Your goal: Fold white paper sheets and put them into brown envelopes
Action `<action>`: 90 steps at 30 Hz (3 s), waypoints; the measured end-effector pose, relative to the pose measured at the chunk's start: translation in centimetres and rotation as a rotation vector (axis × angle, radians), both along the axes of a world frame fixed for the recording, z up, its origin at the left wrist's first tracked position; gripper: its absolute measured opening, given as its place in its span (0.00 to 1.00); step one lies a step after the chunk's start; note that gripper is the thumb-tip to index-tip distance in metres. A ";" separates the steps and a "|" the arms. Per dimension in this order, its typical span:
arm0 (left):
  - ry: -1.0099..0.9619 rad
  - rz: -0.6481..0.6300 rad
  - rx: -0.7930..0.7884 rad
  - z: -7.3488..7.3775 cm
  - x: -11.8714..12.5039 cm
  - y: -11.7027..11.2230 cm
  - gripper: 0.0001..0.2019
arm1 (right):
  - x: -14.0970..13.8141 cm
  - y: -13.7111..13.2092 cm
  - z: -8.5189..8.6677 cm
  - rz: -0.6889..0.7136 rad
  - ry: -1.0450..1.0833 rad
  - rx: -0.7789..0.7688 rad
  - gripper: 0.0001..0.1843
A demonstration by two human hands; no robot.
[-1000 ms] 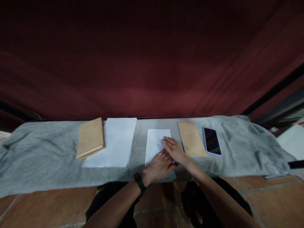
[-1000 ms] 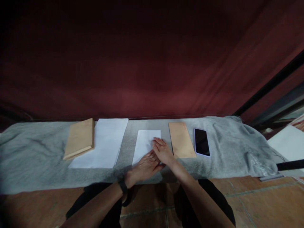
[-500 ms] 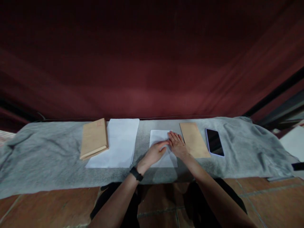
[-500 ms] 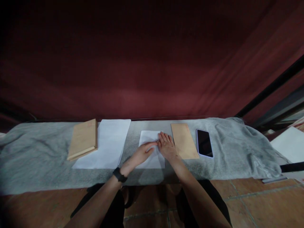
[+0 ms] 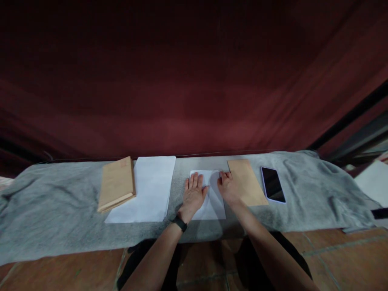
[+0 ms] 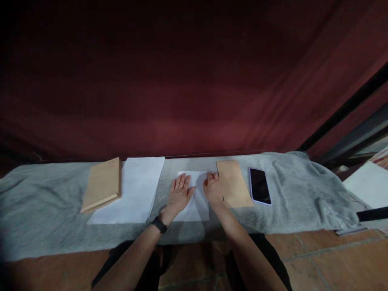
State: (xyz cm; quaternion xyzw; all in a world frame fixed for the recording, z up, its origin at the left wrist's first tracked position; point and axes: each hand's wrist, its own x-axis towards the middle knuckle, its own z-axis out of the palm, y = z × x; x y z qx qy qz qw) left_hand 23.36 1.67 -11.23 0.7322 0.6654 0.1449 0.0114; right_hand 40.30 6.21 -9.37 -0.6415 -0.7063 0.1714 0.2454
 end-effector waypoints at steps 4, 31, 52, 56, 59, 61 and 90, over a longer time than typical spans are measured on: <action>-0.007 0.014 0.052 -0.6 0.2 0.0 0.30 | 0.6 0.3 0.1 -0.031 0.064 -0.066 0.16; -1.014 -0.096 0.280 8.6 -3.5 0.1 0.08 | 4.7 -1.6 8.4 0.377 0.849 0.103 0.06; -0.346 -0.580 -0.350 4.8 -7.6 -2.8 0.22 | 6.5 -6.5 3.8 0.798 0.084 -0.088 0.19; -0.505 -0.564 -0.512 5.8 -8.3 -2.6 0.22 | 6.8 -6.2 3.5 0.784 0.061 -0.099 0.18; -0.746 -0.402 -0.572 5.7 -8.4 -2.0 0.26 | 6.8 -5.7 3.5 0.727 0.062 -0.112 0.21; -0.863 -0.294 -0.611 5.5 -8.3 -1.8 0.28 | 6.5 -5.2 3.5 0.639 0.084 -0.147 0.21; -0.482 0.230 -0.321 5.2 -3.5 0.6 0.10 | 2.6 -3.2 1.4 0.068 -0.278 -0.201 0.32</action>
